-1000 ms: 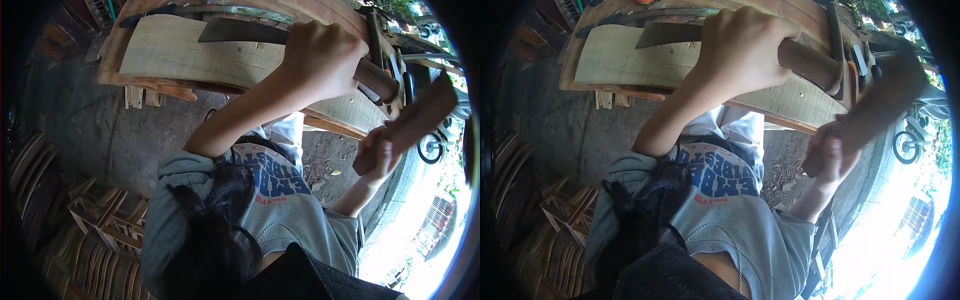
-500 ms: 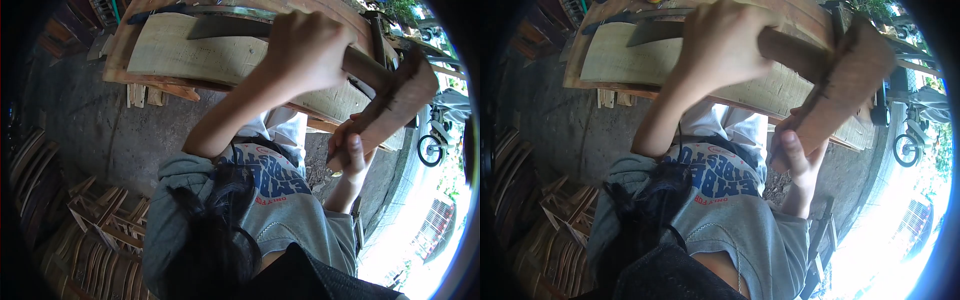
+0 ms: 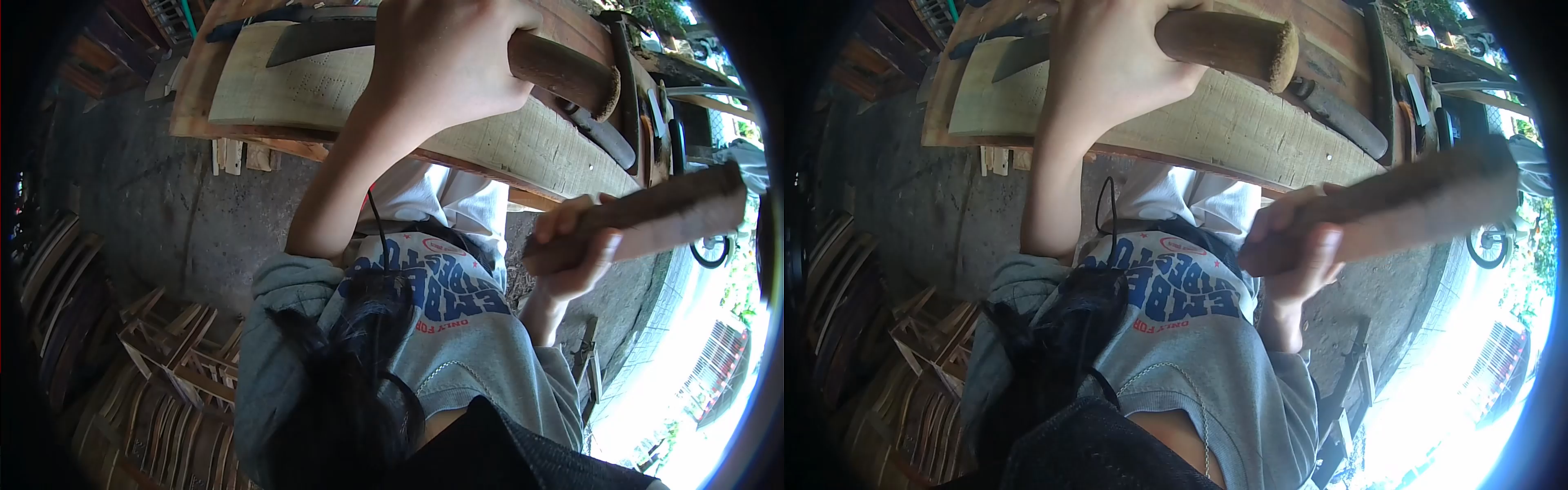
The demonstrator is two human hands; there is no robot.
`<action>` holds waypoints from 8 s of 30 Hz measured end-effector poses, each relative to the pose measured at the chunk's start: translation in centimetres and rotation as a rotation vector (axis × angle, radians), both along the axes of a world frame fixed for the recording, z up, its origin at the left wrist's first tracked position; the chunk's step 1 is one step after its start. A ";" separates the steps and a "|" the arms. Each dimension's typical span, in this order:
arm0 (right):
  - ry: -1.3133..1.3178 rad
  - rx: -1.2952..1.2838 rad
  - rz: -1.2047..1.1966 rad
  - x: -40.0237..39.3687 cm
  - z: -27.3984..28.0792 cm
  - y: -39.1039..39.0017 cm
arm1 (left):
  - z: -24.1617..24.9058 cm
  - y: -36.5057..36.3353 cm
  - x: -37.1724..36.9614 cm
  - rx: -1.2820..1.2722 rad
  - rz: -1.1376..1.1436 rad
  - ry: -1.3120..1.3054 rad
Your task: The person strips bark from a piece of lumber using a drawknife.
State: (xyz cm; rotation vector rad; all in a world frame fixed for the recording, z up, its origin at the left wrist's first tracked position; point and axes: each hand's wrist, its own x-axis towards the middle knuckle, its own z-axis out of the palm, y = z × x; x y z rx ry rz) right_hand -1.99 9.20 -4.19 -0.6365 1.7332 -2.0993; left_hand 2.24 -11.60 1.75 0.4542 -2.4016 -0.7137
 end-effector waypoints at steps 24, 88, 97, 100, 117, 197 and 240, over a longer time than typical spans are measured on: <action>-0.082 -0.217 0.156 0.1 -1.0 -1.0 | -0.9 -1.8 0.2 -0.098 0.163 0.088; 0.162 0.197 -0.067 -4.2 1.7 9.6 | -2.9 12.4 -7.5 -0.114 -0.052 0.190; 0.102 -0.157 0.030 -4.6 2.1 7.8 | -3.1 11.0 -6.2 -0.204 -0.036 0.168; 0.186 0.218 -0.053 -4.5 1.3 7.7 | -3.4 9.4 -5.6 -0.177 0.017 0.065; 0.121 -0.159 -0.152 -4.3 -0.9 5.6 | -2.8 5.5 -1.3 -0.220 0.078 0.071; 0.093 -0.410 -0.158 -3.3 2.0 3.2 | -2.6 4.7 0.1 -0.357 -0.008 0.261; 0.253 -0.706 -0.265 -3.2 4.7 0.4 | 1.0 3.7 -0.1 -0.190 0.049 0.276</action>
